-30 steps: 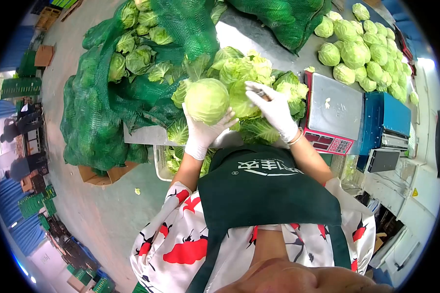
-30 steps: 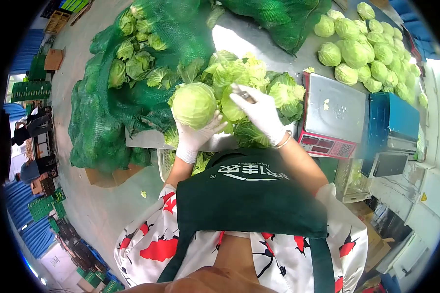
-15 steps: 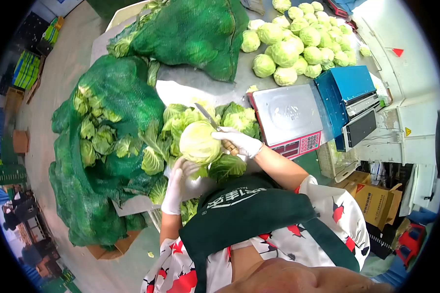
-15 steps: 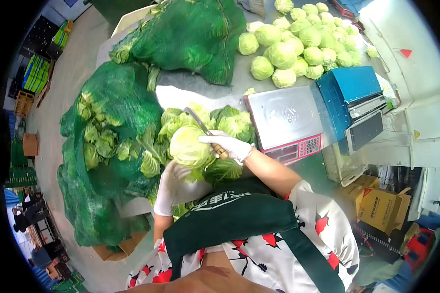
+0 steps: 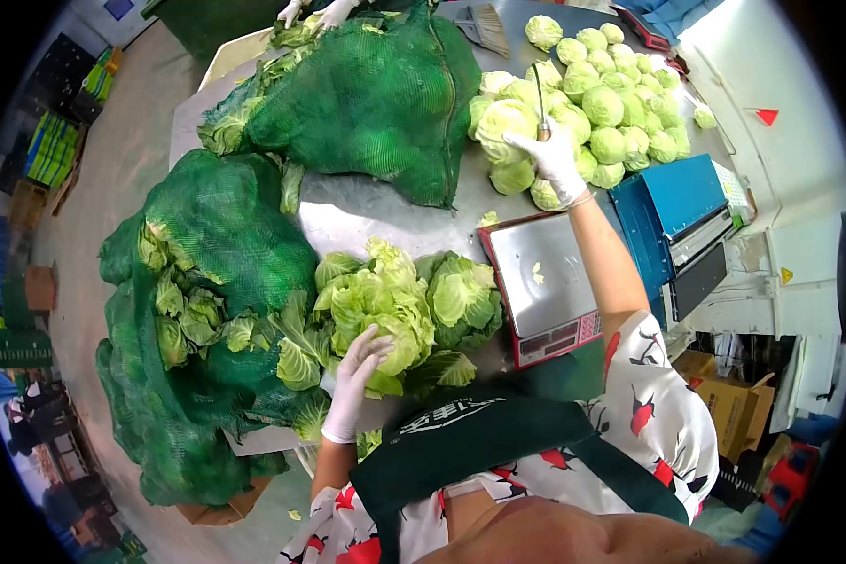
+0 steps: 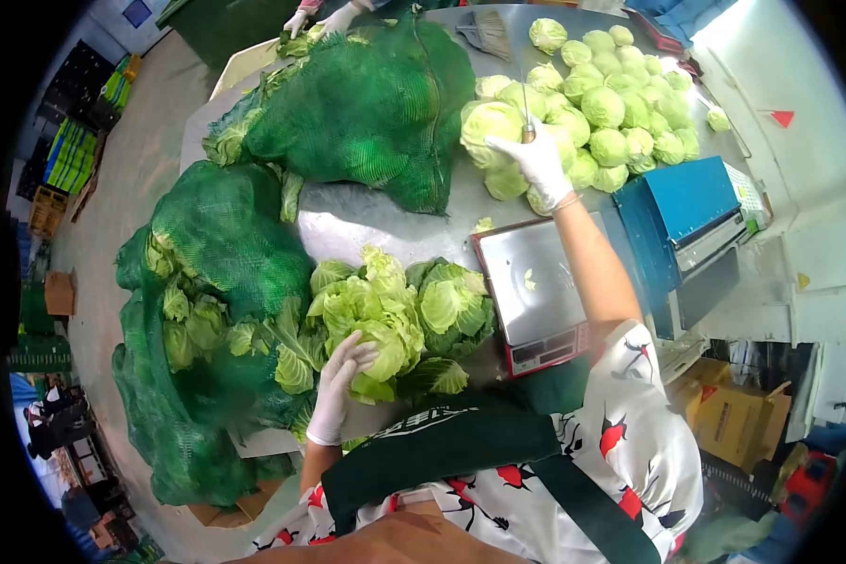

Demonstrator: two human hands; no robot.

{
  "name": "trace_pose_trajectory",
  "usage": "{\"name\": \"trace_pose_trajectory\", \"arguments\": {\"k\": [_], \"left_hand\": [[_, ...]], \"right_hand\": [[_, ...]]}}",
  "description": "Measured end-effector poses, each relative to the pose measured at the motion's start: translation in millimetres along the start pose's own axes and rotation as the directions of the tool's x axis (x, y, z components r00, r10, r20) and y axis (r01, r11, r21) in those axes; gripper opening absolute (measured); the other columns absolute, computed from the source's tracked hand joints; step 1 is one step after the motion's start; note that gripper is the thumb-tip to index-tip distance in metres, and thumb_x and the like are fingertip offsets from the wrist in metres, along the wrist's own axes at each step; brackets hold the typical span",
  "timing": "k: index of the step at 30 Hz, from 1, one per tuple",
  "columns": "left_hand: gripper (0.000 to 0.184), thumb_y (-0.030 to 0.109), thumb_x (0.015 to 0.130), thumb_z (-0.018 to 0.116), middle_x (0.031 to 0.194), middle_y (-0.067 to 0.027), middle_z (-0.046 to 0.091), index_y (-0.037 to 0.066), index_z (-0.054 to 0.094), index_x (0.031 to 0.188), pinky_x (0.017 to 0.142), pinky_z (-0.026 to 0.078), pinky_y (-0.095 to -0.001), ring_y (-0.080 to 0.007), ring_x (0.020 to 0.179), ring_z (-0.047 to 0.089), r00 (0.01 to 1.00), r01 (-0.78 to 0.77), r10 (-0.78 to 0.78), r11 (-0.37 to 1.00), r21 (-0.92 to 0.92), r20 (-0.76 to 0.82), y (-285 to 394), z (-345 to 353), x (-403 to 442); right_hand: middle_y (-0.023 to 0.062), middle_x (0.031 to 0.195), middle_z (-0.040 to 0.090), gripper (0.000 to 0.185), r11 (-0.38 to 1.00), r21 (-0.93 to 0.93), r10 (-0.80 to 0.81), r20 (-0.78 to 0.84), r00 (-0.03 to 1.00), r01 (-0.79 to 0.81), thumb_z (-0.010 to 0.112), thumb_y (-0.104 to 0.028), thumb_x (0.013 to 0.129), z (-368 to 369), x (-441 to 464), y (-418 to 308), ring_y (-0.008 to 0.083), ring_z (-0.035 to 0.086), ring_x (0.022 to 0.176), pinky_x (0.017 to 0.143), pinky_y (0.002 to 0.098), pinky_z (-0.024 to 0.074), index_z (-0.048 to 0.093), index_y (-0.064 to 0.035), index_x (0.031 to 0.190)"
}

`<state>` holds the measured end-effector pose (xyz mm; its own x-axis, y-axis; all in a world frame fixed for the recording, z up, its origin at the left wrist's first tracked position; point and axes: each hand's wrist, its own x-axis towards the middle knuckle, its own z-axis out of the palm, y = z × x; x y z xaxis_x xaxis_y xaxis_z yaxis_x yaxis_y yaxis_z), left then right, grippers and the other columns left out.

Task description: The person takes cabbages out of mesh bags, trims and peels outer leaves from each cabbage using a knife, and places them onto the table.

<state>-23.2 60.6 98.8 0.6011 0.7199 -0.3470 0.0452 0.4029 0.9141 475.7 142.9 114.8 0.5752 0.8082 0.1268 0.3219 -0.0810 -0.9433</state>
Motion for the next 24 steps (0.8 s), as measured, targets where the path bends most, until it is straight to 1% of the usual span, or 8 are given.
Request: {"name": "trace_pose_trajectory", "arguments": {"k": [4, 8, 13, 17, 21, 22, 23, 24], "left_hand": [[0.059, 0.022, 0.099, 0.054, 0.134, -0.0182, 0.059, -0.001, 0.038, 0.150, 0.108, 0.042, -0.0361, -0.0253, 0.122, 0.058, 0.999, 0.032, -0.032, 0.999, -0.015, -0.024, 0.4, -0.7, 13.1], [0.056, 0.013, 0.099, 0.055, 0.132, -0.0160, 0.061, -0.001, 0.039, 0.150, 0.108, 0.042, -0.0344, -0.0223, 0.122, 0.058, 0.996, 0.065, -0.064, 0.998, 0.014, -0.061, -3.0, -6.2, 20.5], [0.056, 0.008, 0.099, 0.057, 0.131, -0.0140, 0.062, -0.001, 0.038, 0.150, 0.108, 0.041, -0.0341, -0.0205, 0.122, 0.058, 0.988, 0.093, -0.084, 0.993, 0.071, -0.127, -6.6, -15.7, 18.4], [0.059, 0.012, 0.098, 0.062, 0.131, -0.0141, 0.062, 0.002, 0.039, 0.151, 0.106, 0.044, -0.0351, -0.0210, 0.122, 0.059, 0.992, 0.066, -0.056, 0.994, 0.089, -0.116, -18.1, -23.8, 17.7], [0.059, 0.013, 0.095, 0.066, 0.129, -0.0133, 0.066, 0.007, 0.044, 0.149, 0.105, 0.045, -0.0361, -0.0201, 0.117, 0.062, 0.985, 0.029, 0.006, 0.979, 0.200, -0.175, -11.5, -31.3, 6.9], [0.058, 0.012, 0.094, 0.068, 0.126, -0.0112, 0.068, 0.010, 0.047, 0.148, 0.104, 0.046, -0.0353, -0.0183, 0.115, 0.064, 0.969, -0.005, 0.068, 0.966, 0.258, -0.237, -11.7, -39.6, 3.8], [0.058, 0.012, 0.093, 0.068, 0.124, -0.0100, 0.069, 0.009, 0.048, 0.147, 0.104, 0.045, -0.0346, -0.0169, 0.116, 0.063, 0.950, -0.009, 0.086, 0.968, 0.249, -0.300, -2.3, -49.6, -0.8], [0.056, 0.012, 0.092, 0.069, 0.123, -0.0100, 0.070, 0.008, 0.050, 0.145, 0.104, 0.045, -0.0338, -0.0163, 0.116, 0.063, 0.914, -0.003, 0.094, 0.974, 0.225, -0.395, 1.9, -63.4, -5.7]], "right_hand": [[0.0194, 0.121, 0.065, 0.090, 0.892, -0.424, -0.189, -0.036, 0.981, 0.156, 0.087, -0.036, 0.073, 13.0, 28.5, 13.5, 0.0201, 0.066, 0.103, 0.085, 0.0326, 0.0551, 0.047, 0.0062, 0.142], [0.0245, 0.148, 0.045, 0.092, 0.515, -0.854, -0.150, -0.003, 0.989, 0.075, 0.082, -0.042, 0.074, 38.8, 39.5, 28.6, 0.0370, 0.053, 0.129, 0.100, 0.0435, 0.0510, 0.042, -0.0029, 0.147], [0.0203, 0.145, 0.047, 0.079, 0.469, -0.883, -0.053, -0.052, 0.997, -0.021, 0.085, -0.036, 0.073, 64.9, 58.1, 39.9, 0.0408, 0.052, 0.127, 0.096, 0.0478, 0.0532, 0.048, -0.0052, 0.135], [0.0201, 0.148, 0.044, 0.089, 0.474, -0.880, -0.123, -0.069, 0.990, -0.003, 0.085, -0.038, 0.073, 56.8, 59.8, 64.5, 0.0408, 0.049, 0.131, 0.098, 0.0469, 0.0525, 0.040, -0.0092, 0.144], [0.0281, 0.136, 0.055, 0.081, 0.343, -0.935, -0.236, 0.001, 0.972, 0.084, 0.078, -0.047, 0.081, 30.5, 75.8, 112.9, 0.0427, 0.048, 0.131, 0.107, 0.0452, 0.0441, 0.050, 0.0019, 0.139], [0.0280, 0.135, 0.056, 0.073, 0.542, -0.840, 0.046, 0.058, 0.997, 0.024, 0.075, -0.042, 0.085, 30.3, 57.4, 47.6, 0.0400, 0.050, 0.130, 0.107, 0.0439, 0.0431, 0.053, 0.0042, 0.136], [0.0254, 0.136, 0.056, 0.063, 0.760, -0.646, 0.095, 0.006, 0.995, -0.069, 0.074, -0.034, 0.087, 30.9, 39.5, 31.6, 0.0370, 0.054, 0.125, 0.105, 0.0414, 0.0437, 0.056, 0.0054, 0.132], [0.0220, 0.129, 0.060, 0.054, 0.799, -0.596, -0.134, -0.041, 0.990, 0.083, 0.074, -0.029, 0.090, 19.6, 40.8, 68.6, 0.0319, 0.058, 0.116, 0.100, 0.0378, 0.0461, 0.059, 0.0055, 0.129]]}}
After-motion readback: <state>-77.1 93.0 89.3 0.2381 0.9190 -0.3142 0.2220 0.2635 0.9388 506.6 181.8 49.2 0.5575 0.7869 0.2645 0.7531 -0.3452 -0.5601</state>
